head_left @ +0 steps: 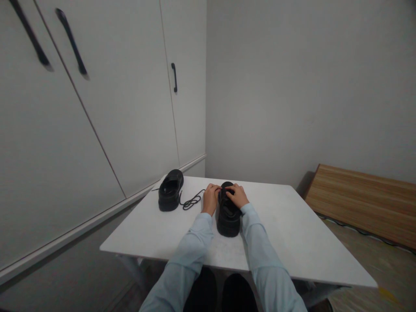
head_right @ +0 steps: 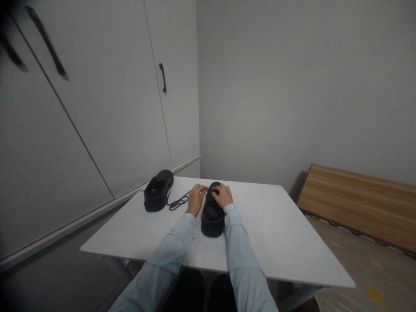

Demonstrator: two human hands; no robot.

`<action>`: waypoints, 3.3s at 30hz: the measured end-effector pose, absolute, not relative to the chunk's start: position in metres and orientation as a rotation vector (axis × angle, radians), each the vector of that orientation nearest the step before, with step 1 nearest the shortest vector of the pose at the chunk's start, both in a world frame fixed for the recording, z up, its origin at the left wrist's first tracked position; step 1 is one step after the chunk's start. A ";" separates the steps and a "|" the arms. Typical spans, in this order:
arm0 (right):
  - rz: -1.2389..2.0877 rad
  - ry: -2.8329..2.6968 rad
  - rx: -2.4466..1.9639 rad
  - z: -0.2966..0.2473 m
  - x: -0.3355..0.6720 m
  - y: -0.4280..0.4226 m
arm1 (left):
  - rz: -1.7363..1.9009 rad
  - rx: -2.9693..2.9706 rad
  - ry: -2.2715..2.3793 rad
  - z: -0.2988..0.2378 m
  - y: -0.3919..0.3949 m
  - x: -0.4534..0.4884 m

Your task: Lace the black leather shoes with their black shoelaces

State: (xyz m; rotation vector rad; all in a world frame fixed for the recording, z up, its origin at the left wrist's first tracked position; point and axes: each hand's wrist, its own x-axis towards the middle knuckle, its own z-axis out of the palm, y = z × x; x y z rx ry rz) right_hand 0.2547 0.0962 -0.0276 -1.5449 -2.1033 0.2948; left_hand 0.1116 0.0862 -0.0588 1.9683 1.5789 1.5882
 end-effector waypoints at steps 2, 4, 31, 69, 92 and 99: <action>0.291 -2.115 -1.554 -0.026 0.254 0.096 | 1.597 1.963 1.575 -0.058 0.086 0.112; 0.292 -2.130 -1.557 -0.026 0.254 0.097 | 1.604 1.956 1.569 -0.058 0.086 0.112; -0.115 -2.255 -1.804 -0.001 0.241 0.083 | 1.658 1.713 1.536 -0.061 0.087 0.117; -0.003 -1.856 -1.705 -0.010 0.245 0.078 | 1.465 1.963 1.338 -0.057 0.093 0.122; 0.328 -1.356 -1.589 -0.030 0.265 0.089 | 1.206 2.096 1.429 -0.016 0.100 0.135; 0.575 -1.310 -1.530 -0.035 0.277 0.096 | 1.060 2.305 1.490 -0.014 0.099 0.136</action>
